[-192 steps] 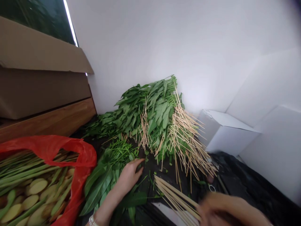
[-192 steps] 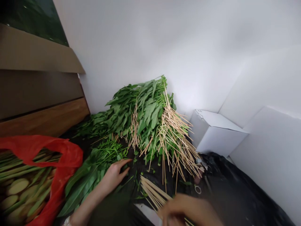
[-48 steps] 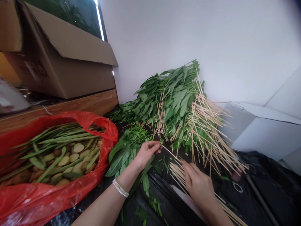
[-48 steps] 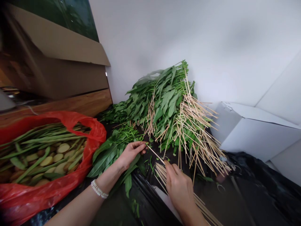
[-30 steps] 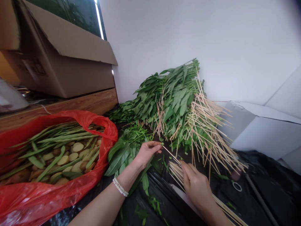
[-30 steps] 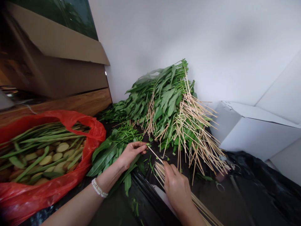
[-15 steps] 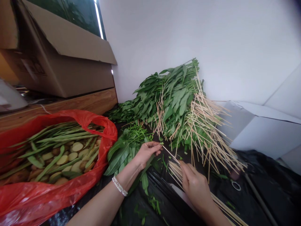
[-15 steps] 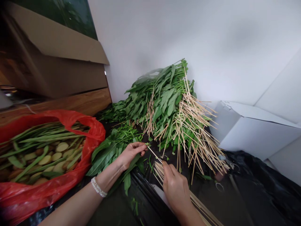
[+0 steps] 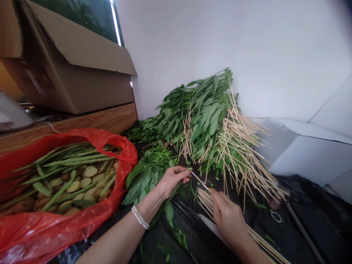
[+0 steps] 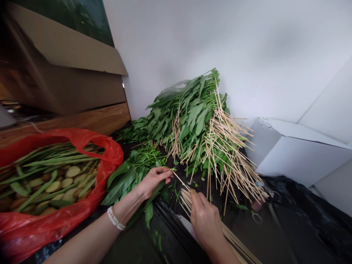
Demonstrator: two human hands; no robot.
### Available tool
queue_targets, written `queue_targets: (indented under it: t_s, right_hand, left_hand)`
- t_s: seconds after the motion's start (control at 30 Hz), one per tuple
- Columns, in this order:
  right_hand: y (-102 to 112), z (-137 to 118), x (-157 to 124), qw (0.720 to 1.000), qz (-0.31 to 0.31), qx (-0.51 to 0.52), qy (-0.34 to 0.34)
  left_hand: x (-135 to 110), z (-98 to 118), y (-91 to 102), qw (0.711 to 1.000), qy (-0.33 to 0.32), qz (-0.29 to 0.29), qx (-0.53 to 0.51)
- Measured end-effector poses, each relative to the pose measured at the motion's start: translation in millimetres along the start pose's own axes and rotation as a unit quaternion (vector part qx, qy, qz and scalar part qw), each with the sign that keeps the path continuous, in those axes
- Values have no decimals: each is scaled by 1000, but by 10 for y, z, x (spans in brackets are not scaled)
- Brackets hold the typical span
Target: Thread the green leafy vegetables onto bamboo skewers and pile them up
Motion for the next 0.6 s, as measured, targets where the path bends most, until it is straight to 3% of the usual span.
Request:
queue_targets:
  t_s: [0.27,0.6]
  right_hand:
    - [-1,-5,-5,1000,-2,2,5]
    - [-15,-64,12,1000,-4,1,19]
  left_hand:
    - [-7,-34,-13,1000,0,-10,1]
    - [-136,-241,-227,993,5,-88,73]
Point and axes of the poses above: each hand's wrist, its own x-axis towards the middle knuckle, its own y-axis out of the back of the hand, z = x × y, the point moved 10 cm from there along x, towards the middle knuckle, and after that the axes turned 13 degrees about z, right-handed, at the moved point
